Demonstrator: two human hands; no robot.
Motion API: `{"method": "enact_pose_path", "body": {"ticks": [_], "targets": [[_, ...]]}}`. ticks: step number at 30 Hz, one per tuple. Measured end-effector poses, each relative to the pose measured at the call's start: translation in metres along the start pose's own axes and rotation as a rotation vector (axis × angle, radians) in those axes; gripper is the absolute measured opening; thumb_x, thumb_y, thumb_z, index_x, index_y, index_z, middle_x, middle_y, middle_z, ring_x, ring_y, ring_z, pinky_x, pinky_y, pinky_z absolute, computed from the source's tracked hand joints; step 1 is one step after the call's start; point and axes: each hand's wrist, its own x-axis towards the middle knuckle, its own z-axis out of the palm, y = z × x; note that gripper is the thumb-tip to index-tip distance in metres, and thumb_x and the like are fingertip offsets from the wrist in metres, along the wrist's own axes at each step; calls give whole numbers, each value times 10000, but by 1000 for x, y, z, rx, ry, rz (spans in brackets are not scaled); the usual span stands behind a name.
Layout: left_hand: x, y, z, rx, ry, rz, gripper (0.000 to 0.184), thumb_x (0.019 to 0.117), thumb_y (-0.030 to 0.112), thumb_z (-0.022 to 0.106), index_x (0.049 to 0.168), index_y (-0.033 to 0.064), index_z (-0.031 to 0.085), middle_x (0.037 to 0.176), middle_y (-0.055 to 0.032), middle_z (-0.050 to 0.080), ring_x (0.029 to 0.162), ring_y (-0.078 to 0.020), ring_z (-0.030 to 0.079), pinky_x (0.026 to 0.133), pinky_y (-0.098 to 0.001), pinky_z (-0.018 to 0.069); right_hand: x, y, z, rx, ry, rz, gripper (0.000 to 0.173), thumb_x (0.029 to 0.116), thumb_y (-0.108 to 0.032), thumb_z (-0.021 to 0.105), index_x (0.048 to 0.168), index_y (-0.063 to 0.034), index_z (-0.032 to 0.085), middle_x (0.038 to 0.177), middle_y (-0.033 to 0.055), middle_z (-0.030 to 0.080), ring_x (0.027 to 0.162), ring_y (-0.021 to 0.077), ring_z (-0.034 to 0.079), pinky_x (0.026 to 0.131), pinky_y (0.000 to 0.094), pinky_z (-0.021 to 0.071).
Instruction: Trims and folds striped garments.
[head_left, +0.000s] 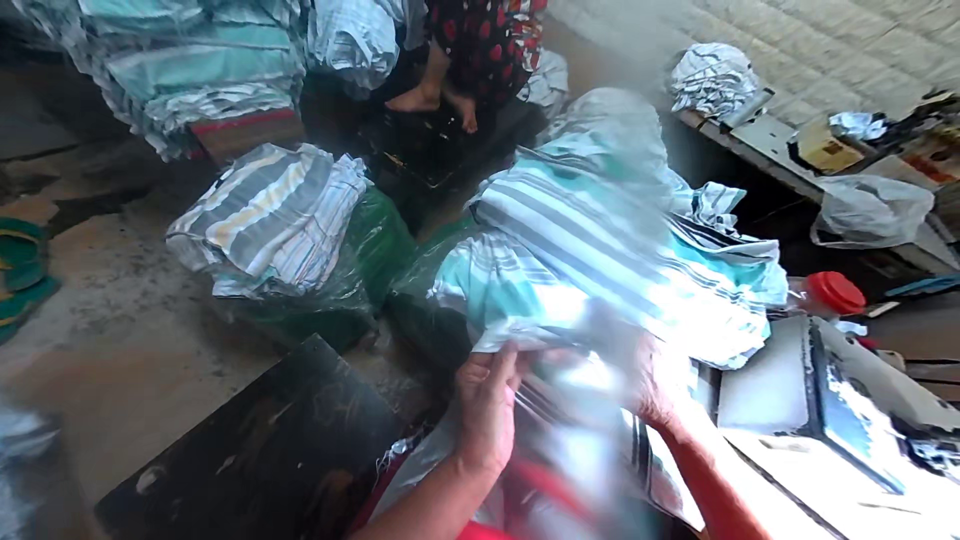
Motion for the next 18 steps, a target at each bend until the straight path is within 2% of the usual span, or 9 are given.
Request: {"method": "enact_pose_path", "body": {"ticks": [4, 10, 12, 14, 18], "targets": [[1, 0, 1, 31, 16, -4, 111, 976, -88, 558, 1053, -85, 637, 994, -152, 738, 933, -209, 736, 907, -383, 606, 10, -6, -2, -25, -42, -75, 485, 1033, -507, 516, 1068, -46, 663, 790, 72, 661, 646, 172, 627, 554, 379, 507], [1, 2, 2, 34, -3, 11, 114, 964, -103, 558, 1031, -81, 647, 978, -148, 737, 922, -198, 734, 903, -374, 605, 17, -9, 0, -86, -42, -137, 470, 1030, -502, 529, 1034, -53, 669, 757, 63, 649, 628, 175, 620, 546, 360, 496], [3, 1, 1, 56, -22, 21, 106, 961, -103, 562, 1014, -74, 649, 974, -140, 737, 927, -193, 730, 905, -373, 602, 21, -9, 1, -71, -73, -116, 479, 1030, -509, 531, 1055, -53, 676, 808, 74, 685, 684, 189, 658, 593, 376, 525], [4, 0, 0, 76, -34, 28, 102, 951, -108, 569, 987, -68, 655, 956, -132, 734, 919, -185, 725, 905, -374, 601, 25, -9, 3, -75, -131, -72, 513, 1031, -538, 522, 1106, -61, 696, 922, 84, 748, 806, 206, 723, 692, 402, 570], [4, -1, -1, 101, -46, 34, 101, 950, -103, 576, 990, -68, 662, 954, -121, 733, 925, -174, 721, 907, -363, 599, 27, -10, 6, -111, -133, -77, 516, 1033, -542, 513, 1100, -61, 688, 902, 86, 739, 787, 215, 716, 674, 403, 562]]}}
